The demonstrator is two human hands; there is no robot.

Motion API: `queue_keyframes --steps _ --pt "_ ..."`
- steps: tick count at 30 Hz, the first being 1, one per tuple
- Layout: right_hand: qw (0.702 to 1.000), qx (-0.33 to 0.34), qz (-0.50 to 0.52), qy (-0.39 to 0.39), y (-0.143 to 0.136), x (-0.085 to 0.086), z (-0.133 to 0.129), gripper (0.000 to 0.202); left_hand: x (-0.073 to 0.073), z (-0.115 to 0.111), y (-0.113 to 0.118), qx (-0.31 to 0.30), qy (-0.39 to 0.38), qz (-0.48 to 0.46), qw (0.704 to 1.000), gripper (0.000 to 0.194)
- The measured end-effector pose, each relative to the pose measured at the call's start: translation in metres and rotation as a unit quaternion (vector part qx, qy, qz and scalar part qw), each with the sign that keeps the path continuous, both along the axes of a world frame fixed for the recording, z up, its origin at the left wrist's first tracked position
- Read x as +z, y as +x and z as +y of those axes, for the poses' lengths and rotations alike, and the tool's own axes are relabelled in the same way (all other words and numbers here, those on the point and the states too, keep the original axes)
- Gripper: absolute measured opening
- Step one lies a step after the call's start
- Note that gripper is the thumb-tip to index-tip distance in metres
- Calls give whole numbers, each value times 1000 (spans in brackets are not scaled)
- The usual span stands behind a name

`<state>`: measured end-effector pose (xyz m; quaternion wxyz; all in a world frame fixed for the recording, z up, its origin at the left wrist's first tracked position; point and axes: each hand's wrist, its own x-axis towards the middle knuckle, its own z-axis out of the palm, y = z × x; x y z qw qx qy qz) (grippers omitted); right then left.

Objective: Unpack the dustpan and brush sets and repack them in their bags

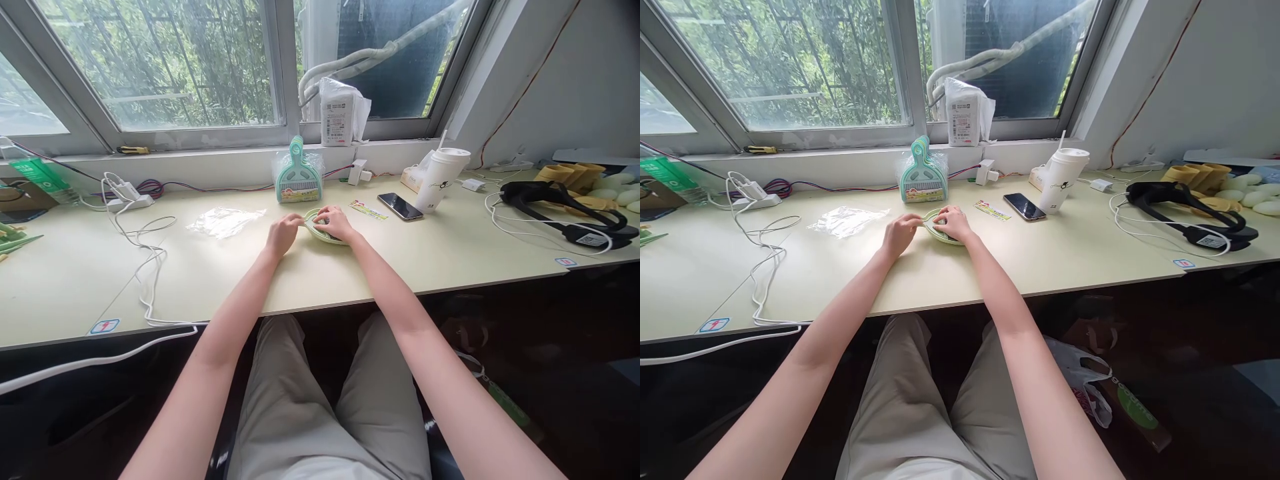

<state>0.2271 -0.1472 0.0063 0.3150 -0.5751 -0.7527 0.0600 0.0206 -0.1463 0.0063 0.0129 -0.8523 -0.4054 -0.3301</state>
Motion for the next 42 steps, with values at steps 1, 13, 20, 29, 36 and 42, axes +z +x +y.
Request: queue_keyframes --steps 1,13,20,29,36,42 --pt "1000 -6 16 7 -1 2 -1 17 3 -1 0 0 9 -58 998 39" --pt "923 -120 361 60 -18 8 7 32 2 -9 29 -228 -485 -377 755 61" --pt "918 24 396 1 -12 4 14 40 3 -11 40 -107 -437 -487 749 51" --pt "931 -346 45 -101 69 -13 7 56 1 21 4 90 -465 -601 644 28" --pt "985 -119 7 -124 50 -15 8 26 2 26 -4 99 -462 -639 607 31" --pt "989 -138 -1 -58 29 -14 5 27 3 26 -4 111 -470 -640 598 34"
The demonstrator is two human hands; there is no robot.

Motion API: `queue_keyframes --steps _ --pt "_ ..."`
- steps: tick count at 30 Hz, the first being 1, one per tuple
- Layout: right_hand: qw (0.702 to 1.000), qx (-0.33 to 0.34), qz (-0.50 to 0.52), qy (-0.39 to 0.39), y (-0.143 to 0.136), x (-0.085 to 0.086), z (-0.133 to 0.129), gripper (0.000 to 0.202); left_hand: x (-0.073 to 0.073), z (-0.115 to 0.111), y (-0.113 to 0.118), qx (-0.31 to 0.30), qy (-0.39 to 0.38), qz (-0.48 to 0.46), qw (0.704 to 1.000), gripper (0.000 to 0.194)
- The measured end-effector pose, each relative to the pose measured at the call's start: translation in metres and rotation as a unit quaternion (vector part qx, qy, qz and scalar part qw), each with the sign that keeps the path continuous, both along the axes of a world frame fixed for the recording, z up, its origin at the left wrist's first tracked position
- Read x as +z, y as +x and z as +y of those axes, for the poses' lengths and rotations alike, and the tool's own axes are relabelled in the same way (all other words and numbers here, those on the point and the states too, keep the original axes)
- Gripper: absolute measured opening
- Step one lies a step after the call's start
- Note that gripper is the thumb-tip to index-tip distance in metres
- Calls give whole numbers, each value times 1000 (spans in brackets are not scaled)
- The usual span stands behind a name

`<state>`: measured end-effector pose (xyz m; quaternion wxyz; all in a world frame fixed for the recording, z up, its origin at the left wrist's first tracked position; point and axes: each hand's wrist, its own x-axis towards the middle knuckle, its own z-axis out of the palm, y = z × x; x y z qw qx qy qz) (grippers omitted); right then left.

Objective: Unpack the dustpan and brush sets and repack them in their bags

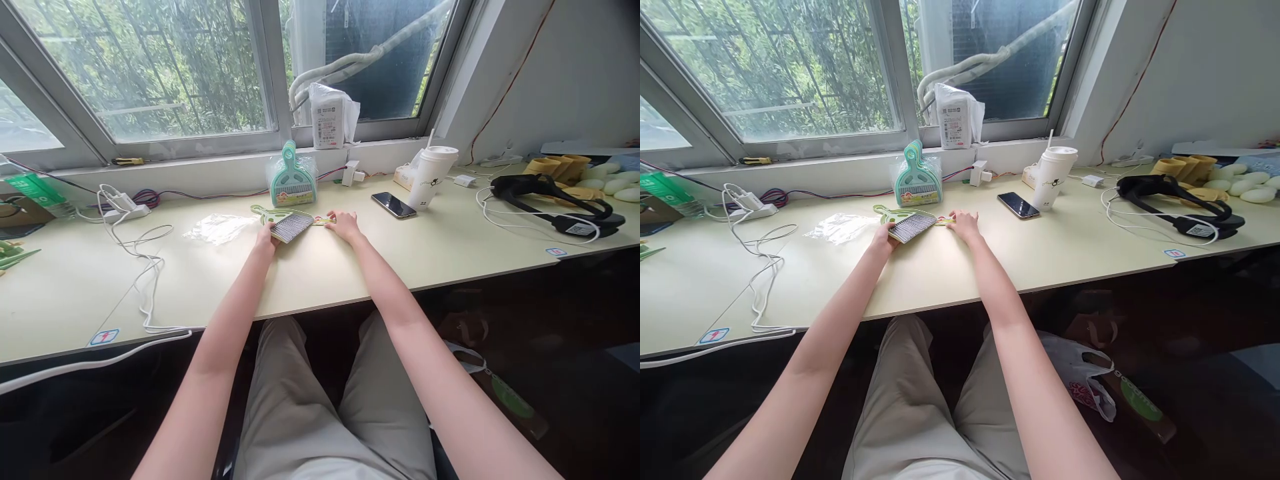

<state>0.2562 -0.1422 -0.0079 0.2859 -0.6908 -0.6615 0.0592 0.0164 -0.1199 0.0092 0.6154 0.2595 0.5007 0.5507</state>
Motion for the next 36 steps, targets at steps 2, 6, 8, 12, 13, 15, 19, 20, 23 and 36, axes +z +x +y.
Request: queue_keyframes --steps 2,6,8,12,13,15,19,20,23,36 --pt "1000 21 -7 -5 -4 -3 0 30 0 -1 0 0 3 3 1000 32" --pt "999 12 -23 -19 -1 -3 3 41 -1 0 0 0 4 4 1000 29" --pt "999 -25 -13 -31 2 0 5 39 -2 1 -1 2 1 -6 1000 28" --pt "1000 -5 18 -15 -3 1 7 26 -3 2 -1 10 4 -30 1000 30" --pt "1000 7 18 -10 -6 0 7 25 -3 2 -1 10 6 -33 999 30" --pt "1000 17 8 -14 -12 -3 8 25 -3 2 -1 8 9 -35 999 29" --pt "999 -35 0 -36 -7 -6 11 17 -3 1 -1 10 12 -37 999 29" --pt "998 -54 7 -38 -4 -6 11 18 -3 1 -1 9 13 -34 999 30" --pt "995 -90 37 -20 4 -4 10 30 -4 1 -2 -1 22 -19 1000 30" --pt "996 43 7 82 -16 11 -4 59 -5 2 -2 -16 28 3 999 27"
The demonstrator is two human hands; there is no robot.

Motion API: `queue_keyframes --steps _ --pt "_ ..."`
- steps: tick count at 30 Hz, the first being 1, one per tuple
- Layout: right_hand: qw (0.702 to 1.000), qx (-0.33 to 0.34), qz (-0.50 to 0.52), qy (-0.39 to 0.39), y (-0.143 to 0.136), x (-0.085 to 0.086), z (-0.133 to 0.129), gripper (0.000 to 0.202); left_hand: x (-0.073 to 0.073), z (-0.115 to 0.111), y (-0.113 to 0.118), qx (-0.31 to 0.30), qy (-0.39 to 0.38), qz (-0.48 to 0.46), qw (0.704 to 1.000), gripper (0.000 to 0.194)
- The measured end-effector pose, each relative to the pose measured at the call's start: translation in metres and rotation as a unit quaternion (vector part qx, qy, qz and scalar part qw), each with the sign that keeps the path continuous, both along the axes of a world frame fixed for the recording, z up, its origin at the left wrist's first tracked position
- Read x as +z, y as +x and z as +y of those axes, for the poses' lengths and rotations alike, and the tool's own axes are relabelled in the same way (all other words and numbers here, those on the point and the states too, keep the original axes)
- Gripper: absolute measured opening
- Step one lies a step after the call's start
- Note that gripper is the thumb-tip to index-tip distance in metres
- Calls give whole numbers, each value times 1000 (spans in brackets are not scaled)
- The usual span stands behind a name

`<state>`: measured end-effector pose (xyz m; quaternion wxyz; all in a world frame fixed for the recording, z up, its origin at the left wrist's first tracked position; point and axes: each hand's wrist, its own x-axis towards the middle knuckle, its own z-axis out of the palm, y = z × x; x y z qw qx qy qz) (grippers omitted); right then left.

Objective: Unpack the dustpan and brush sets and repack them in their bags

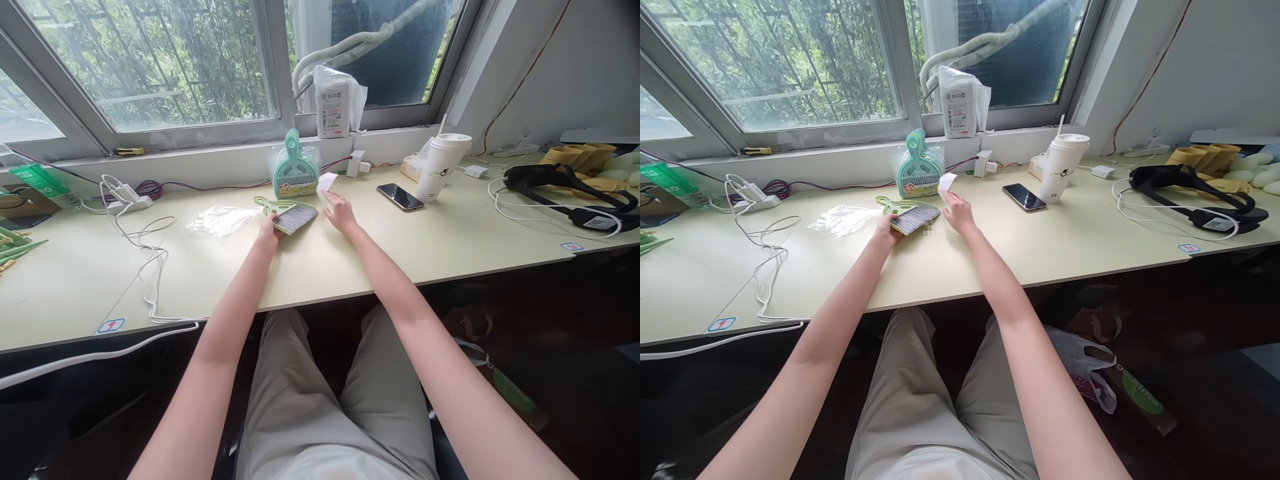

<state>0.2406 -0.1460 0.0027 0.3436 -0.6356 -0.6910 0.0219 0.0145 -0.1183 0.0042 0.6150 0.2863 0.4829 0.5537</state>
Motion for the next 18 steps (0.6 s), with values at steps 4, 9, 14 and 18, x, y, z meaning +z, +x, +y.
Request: queue_keyframes --steps 4,9,14,18 --pt "988 136 -12 66 -28 11 -10 59 1 -3 4 -23 16 9 1000 31" --pt "969 236 -14 76 -54 12 -21 45 5 -8 12 -77 72 -50 993 41" --pt "953 288 38 88 -60 14 -25 30 12 -12 15 -68 135 -99 983 46" --pt "955 279 89 38 -59 19 -26 34 13 -15 16 -86 159 -94 979 43"
